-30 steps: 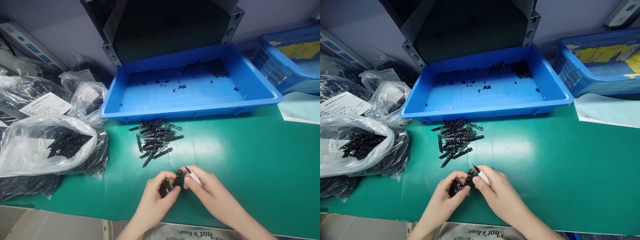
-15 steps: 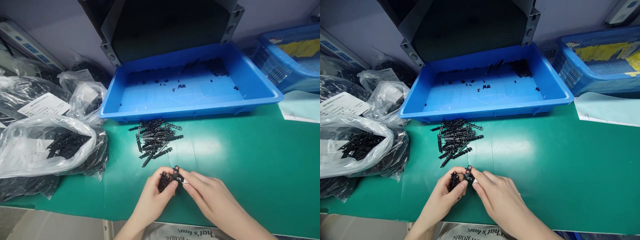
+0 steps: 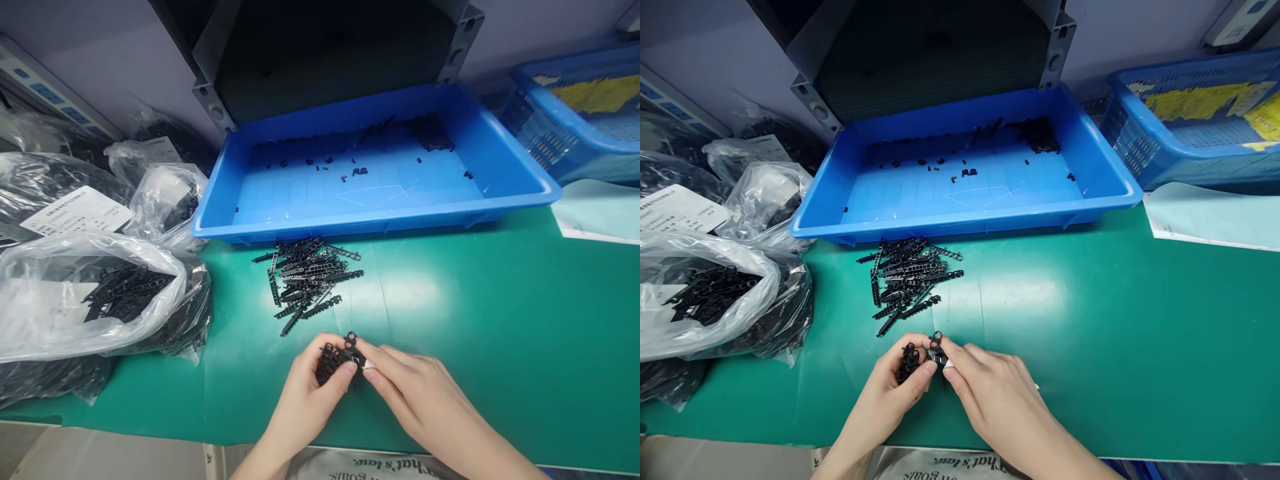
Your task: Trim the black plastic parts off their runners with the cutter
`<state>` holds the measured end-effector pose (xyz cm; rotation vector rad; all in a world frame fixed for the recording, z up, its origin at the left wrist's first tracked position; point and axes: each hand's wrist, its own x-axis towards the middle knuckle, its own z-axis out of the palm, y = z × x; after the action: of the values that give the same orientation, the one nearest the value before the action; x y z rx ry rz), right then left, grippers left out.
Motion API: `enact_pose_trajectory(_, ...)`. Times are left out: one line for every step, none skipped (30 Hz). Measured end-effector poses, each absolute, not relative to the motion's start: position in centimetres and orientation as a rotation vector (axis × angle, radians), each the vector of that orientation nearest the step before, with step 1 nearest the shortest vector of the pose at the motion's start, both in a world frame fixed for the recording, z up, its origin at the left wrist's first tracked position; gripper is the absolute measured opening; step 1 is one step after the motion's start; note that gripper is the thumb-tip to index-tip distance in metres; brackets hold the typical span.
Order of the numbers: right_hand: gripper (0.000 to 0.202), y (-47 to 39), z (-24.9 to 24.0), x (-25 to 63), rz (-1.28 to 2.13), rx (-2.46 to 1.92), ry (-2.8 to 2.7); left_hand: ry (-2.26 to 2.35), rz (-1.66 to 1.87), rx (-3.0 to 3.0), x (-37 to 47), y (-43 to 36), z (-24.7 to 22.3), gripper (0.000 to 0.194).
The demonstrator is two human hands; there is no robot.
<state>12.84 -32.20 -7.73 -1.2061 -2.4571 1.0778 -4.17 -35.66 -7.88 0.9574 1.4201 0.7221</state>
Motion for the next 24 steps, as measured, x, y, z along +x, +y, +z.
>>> enact_pose_trajectory(0.039, -32.2, -7.7, 12.8, 1.052, -1.205, -2.451, 1.427, 0.735, 0.946, -4.1, -35.7, -7.9, 0.021)
enact_pose_trajectory(0.038, -32.3, -7.7, 12.7, 1.024, -1.204, -2.444, 1.435, 0.748, 0.938, -4.1, -35.7, -7.9, 0.021)
enact_pose_trajectory(0.038, -32.3, -7.7, 12.6, 0.998, -1.203, -2.436, 1.444, 0.761, 0.934, -4.0, -35.7, -8.0, 0.021)
enact_pose_trajectory(0.038, -32.4, -7.7, 12.5, 0.976, -1.202, -2.428, 1.450, 0.773, 0.933, -4.0, -35.8, -8.0, 0.021)
enact_pose_trajectory(0.038, -32.5, -7.7, 12.5, 0.964, -1.202, -2.420, 1.452, 0.783, 0.934, -4.0, -35.7, -8.1, 0.021)
enact_pose_trajectory(0.037, -32.5, -7.7, 12.4, 0.957, -1.204, -2.414, 1.448, 0.792, 0.933, -3.9, -35.7, -8.1, 0.022)
enact_pose_trajectory(0.037, -32.6, -7.7, 12.4, 0.948, -1.202, -2.407, 1.441, 0.797, 0.929, -3.9, -35.7, -8.2, 0.022)
enact_pose_trajectory(0.037, -32.7, -7.7, 12.3, 0.938, -1.199, -2.402, 1.434, 0.802, 0.921, -3.8, -35.7, -8.3, 0.023)
enact_pose_trajectory(0.037, -32.8, -7.8, 12.3, 0.919, -1.197, -2.396, 1.426, 0.810, 0.911, -3.7, -35.8, -8.3, 0.024)
enact_pose_trajectory(0.036, -32.8, -7.9, 12.2, 0.885, -1.196, -2.392, 1.423, 0.819, 0.899, -3.6, -35.8, -8.4, 0.024)
enact_pose_trajectory(0.036, -32.9, -7.9, 12.1, 0.837, -1.197, -2.390, 1.425, 0.829, 0.882, -3.5, -35.8, -8.5, 0.024)
enact_pose_trajectory(0.035, -33.0, -8.0, 12.0, 0.778, -1.198, -2.388, 1.428, 0.838, 0.863, -3.4, -35.9, -8.5, 0.024)
enact_pose_trajectory(0.034, -33.0, -8.1, 11.9, 0.714, -1.200, -2.384, 1.436, 0.846, 0.843, -3.2, -35.9, -8.5, 0.024)
enact_pose_trajectory(0.034, -33.0, -8.2, 11.8, 0.655, -1.204, -2.378, 1.444, 0.846, 0.821, -3.1, -36.0, -8.5, 0.024)
enact_pose_trajectory(0.033, -33.1, -8.3, 11.7, 0.614, -1.206, -2.370, 1.446, 0.837, 0.800, -3.0, -36.0, -8.4, 0.025)
enact_pose_trajectory(0.033, -33.1, -8.4, 11.7, 0.604, -1.208, -2.365, 1.440, 0.820, 0.784, -2.9, -35.9, -8.3, 0.026)
enact_pose_trajectory(0.033, -33.0, -8.4, 11.7, 0.626, -1.213, -2.357, 1.428, 0.804, 0.772, -2.8, -35.9, -8.2, 0.026)
enact_pose_trajectory(0.033, -33.0, -8.4, 11.8, 0.669, -1.224, -2.345, 1.416, 0.792, 0.764, -2.8, -35.8, -8.0, 0.027)
enact_pose_trajectory(0.033, -32.9, -8.4, 11.9, 0.727, -1.236, -2.329, 1.403, 0.784, 0.761, -2.8, -35.7, -7.7, 0.027)
enact_pose_trajectory(0.033, -32.9, -8.3, 12.0, 0.793, -1.249, -2.310, 1.391, 0.781, 0.758, -2.8, -35.5, -7.5, 0.027)
enact_pose_trajectory(0.033, -32.8, -8.2, 12.2, 0.861, -1.265, -2.285, 1.384, 0.785, 0.752, -2.9, -35.4, -7.2, 0.026)
enact_pose_trajectory(0.033, -32.6, -8.1, 12.4, 0.929, -1.284, -2.254, 1.377, 0.790, 0.740, -2.9, -35.3, -7.0, 0.026)
enact_pose_trajectory(0.033, -32.5, -8.0, 12.5, 0.997, -1.305, -2.216, 1.366, 0.791, 0.723, -3.0, -35.2, -6.8, 0.027)
enact_pose_trajectory(0.032, -32.3, -7.8, 12.6, 1.076, -1.326, -2.174, 1.349, 0.787, 0.705, -3.1, -35.1, -6.6, 0.027)
